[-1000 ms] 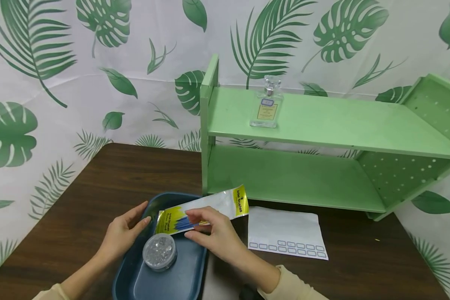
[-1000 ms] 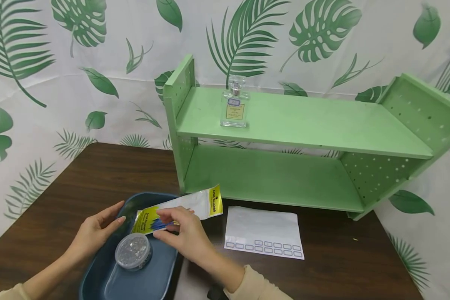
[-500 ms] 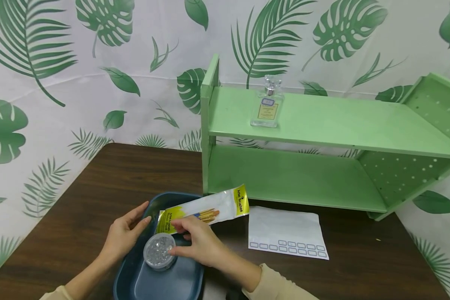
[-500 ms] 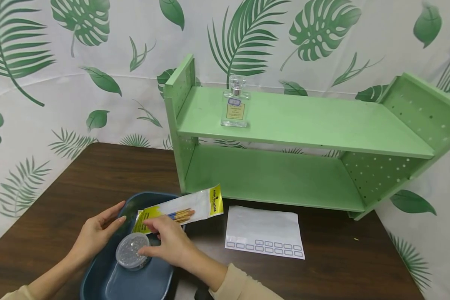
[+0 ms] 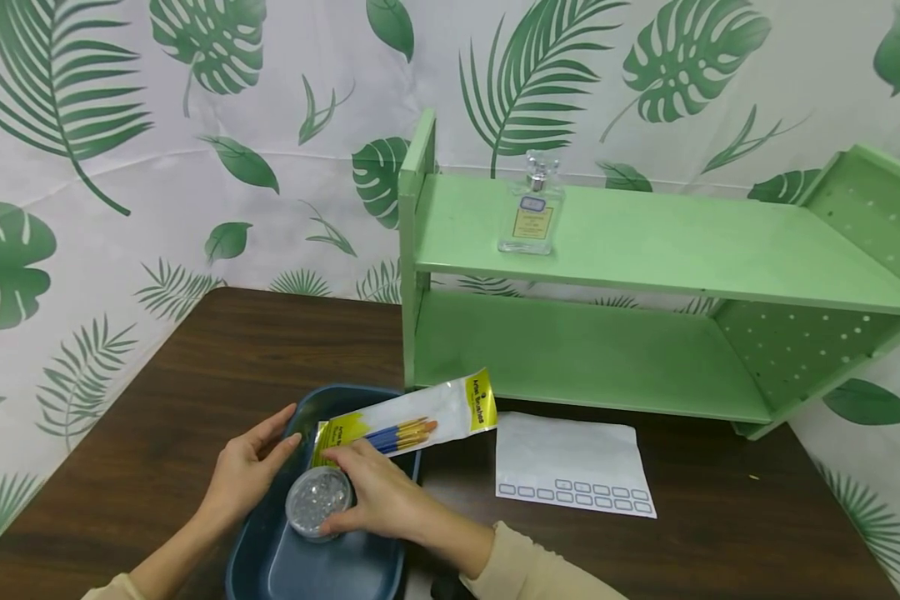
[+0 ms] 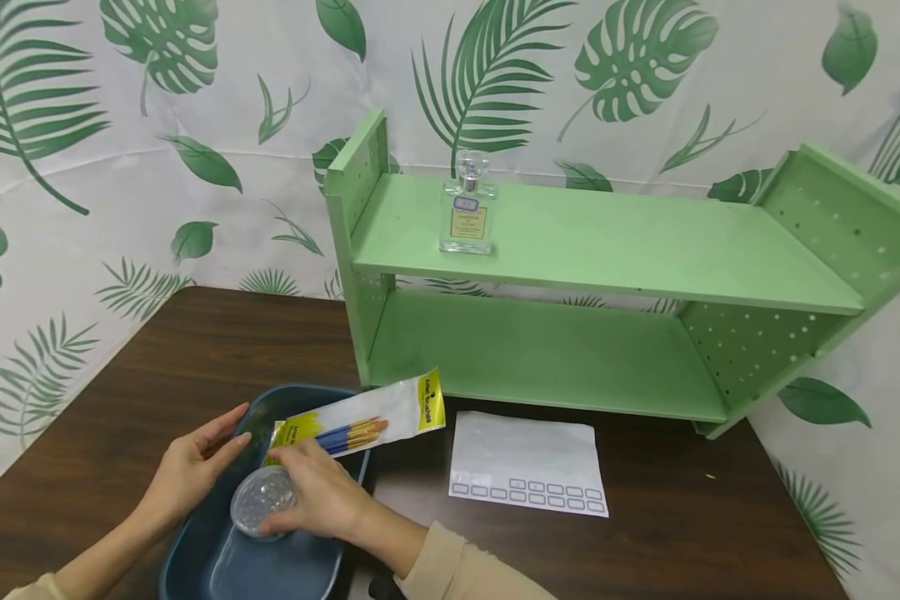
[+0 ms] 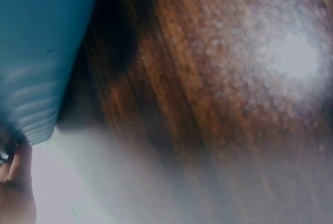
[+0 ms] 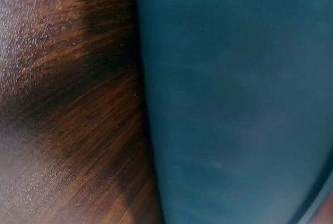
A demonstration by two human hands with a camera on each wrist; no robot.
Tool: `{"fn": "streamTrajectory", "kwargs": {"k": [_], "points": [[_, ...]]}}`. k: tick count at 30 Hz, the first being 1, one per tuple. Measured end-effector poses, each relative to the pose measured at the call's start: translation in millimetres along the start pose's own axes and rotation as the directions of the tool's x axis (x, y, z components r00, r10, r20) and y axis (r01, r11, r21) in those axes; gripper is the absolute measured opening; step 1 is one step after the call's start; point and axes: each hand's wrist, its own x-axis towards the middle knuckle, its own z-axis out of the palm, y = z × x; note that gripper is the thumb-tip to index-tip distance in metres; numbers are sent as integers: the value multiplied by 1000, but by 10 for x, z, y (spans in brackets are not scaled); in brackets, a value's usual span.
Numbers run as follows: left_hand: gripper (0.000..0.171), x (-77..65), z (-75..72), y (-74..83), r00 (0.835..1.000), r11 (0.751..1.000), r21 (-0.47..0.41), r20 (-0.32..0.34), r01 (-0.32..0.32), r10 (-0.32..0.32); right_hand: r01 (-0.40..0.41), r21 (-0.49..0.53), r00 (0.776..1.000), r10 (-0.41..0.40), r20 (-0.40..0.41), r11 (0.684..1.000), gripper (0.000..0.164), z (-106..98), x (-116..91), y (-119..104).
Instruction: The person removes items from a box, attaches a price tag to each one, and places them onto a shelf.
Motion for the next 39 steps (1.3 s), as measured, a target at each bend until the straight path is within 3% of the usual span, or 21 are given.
{"fn": "streamTrajectory", "kwargs": {"k": [10, 17, 25, 39], "points": [[46, 6, 2, 11, 1000, 1000, 7, 10, 10, -10, -44, 5, 995, 43, 84, 999, 76, 41, 77, 18], [46, 12, 1, 10, 1000, 1000, 10, 11, 13, -13, 32, -106, 997, -24, 79, 994, 77, 58, 78, 2], [46, 9, -12, 18, 1000, 1000, 16, 7, 11, -11, 121, -262, 993, -117, 29, 957, 77, 94, 55, -30], [46, 12, -3, 18, 1000, 1000, 25, 0, 11, -11, 108, -273, 994, -99, 46, 956, 72, 112, 73, -32]]}}
